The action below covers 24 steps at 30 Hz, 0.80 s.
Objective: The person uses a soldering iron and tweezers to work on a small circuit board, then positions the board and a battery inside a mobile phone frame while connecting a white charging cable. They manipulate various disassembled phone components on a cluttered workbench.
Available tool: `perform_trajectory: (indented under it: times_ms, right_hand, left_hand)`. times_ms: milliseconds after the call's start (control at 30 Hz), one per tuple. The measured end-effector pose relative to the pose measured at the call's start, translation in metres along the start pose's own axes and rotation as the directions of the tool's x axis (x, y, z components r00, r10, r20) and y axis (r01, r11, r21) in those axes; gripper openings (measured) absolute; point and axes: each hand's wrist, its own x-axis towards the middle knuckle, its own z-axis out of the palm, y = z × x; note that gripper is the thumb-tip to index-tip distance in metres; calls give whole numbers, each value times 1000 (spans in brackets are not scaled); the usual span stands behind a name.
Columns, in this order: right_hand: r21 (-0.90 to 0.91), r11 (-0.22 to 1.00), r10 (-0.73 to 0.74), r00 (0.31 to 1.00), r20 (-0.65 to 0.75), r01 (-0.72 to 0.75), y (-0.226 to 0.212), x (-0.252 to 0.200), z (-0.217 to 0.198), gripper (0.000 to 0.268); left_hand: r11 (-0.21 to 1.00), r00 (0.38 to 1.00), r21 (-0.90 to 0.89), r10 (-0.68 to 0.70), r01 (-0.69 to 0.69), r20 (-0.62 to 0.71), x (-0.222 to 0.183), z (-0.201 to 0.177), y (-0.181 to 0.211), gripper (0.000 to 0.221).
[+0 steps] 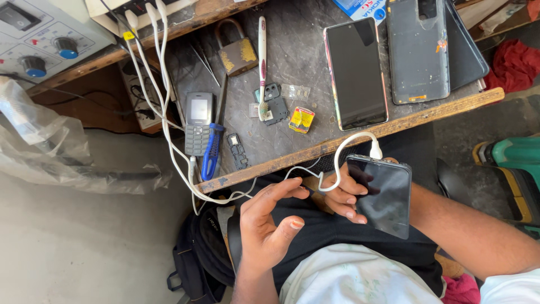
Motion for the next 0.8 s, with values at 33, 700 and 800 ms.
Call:
perform_trajectory:
  times_ms: [33, 700, 800]
  right_hand:
    - [10, 1000, -10, 999, 46, 9, 0, 0, -2, 59]
    - [-904, 23, -36, 903, -428, -428, -29, -5, 35, 46]
    - [-862, -138, -158, 870, -468, -489, -34, 1, 66, 48]
  left_hand:
    - [1000, 1000, 5, 0, 0, -1, 0, 0, 0, 64]
    - [973, 993, 224, 33, -58, 115, 3, -17, 9, 61]
    - [920, 965, 365, 45, -142, 260, 2, -17, 11, 55]
